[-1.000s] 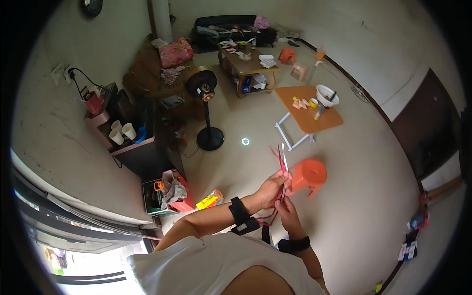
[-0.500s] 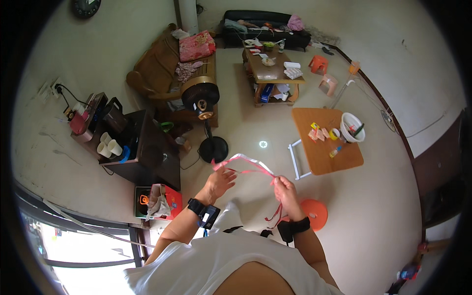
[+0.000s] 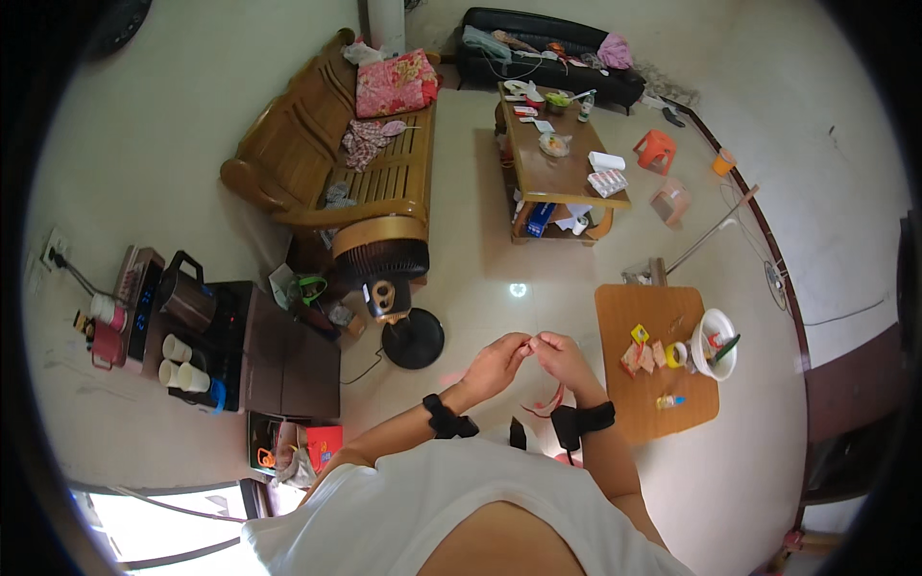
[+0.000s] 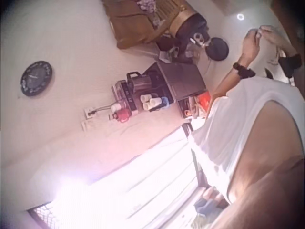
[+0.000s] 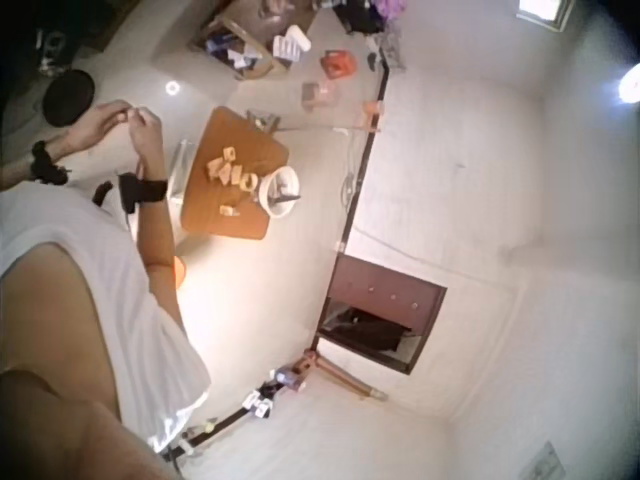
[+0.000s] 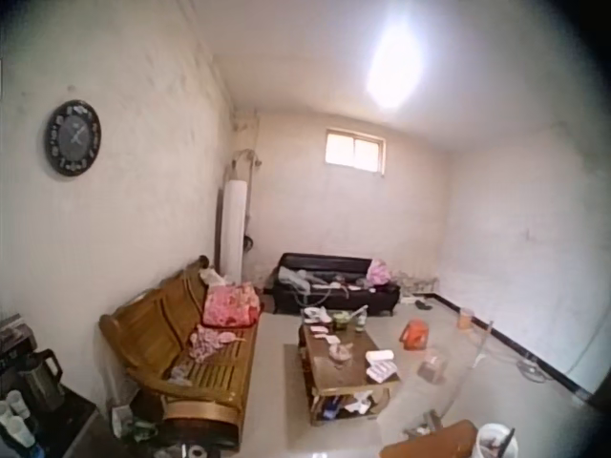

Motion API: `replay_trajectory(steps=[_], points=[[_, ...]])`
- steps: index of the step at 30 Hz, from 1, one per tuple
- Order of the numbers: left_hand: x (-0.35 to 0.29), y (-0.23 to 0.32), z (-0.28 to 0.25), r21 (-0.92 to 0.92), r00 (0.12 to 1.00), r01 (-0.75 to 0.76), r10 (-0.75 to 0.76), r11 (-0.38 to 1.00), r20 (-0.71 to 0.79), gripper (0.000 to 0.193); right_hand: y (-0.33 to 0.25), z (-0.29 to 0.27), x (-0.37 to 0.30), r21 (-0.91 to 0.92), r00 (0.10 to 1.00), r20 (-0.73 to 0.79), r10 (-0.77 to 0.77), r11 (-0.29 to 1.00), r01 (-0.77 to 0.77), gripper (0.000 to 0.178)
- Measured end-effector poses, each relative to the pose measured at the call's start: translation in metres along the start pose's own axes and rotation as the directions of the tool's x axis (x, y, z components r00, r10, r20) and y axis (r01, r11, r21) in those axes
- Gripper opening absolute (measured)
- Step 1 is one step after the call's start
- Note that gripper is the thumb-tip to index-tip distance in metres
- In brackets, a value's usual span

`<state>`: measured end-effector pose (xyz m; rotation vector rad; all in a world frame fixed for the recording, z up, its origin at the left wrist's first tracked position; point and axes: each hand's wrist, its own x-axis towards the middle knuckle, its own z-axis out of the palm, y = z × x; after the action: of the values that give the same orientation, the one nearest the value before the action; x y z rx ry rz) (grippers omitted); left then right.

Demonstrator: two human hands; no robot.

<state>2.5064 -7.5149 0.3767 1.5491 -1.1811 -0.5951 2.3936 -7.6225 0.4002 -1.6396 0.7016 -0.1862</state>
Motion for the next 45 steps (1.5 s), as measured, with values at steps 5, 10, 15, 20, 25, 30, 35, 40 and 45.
replay_trajectory(steps=[5,10,15,20,25,30,35,40,45], points=[[0.124,-0.039,-0.002,0.154,1.000,-0.008,0.005,0.988,0.021,0.015,-0.009,-0.069,0.098,-0.076,1.000,0.004,0.014,0.997,-0.014,0.024],[0.253,-0.097,-0.008,0.044,0.997,0.042,-0.039,0.998,-0.068,0.019,0.002,-0.136,0.219,0.221,0.998,0.052,-0.040,0.975,0.028,0.022],[0.352,-0.121,-0.023,-0.521,0.962,0.216,-0.271,0.826,-0.031,0.023,-0.036,-0.141,0.341,0.177,0.911,-0.164,-0.378,0.897,0.405,0.018],[0.429,-0.154,-0.042,-0.795,0.932,0.097,-0.335,0.599,-0.138,0.017,-0.077,-0.134,0.448,0.571,0.968,-0.023,-0.250,0.791,0.219,0.018],[0.492,-0.225,-0.104,-0.915,0.966,0.024,-0.244,0.403,-0.082,0.023,-0.100,-0.122,0.564,0.451,0.983,0.070,-0.172,0.884,0.122,0.019],[0.584,-0.236,-0.177,-0.939,0.925,0.065,-0.373,0.339,-0.071,0.024,-0.120,-0.120,0.678,0.244,0.960,0.195,-0.200,0.958,0.150,0.020],[0.657,-0.270,-0.238,-0.942,0.966,0.172,-0.236,0.288,0.105,0.024,-0.161,-0.129,0.753,0.354,0.984,0.070,-0.167,0.926,0.132,0.022],[0.717,-0.300,-0.278,-0.884,0.903,0.391,-0.290,0.254,0.316,0.024,-0.154,-0.140,0.844,0.491,0.978,0.190,0.086,0.854,-0.171,0.022],[0.777,-0.358,-0.307,-0.803,0.833,0.495,-0.442,0.331,0.332,0.024,-0.132,-0.154,0.944,0.424,0.935,0.330,0.129,0.865,-0.269,0.023]])
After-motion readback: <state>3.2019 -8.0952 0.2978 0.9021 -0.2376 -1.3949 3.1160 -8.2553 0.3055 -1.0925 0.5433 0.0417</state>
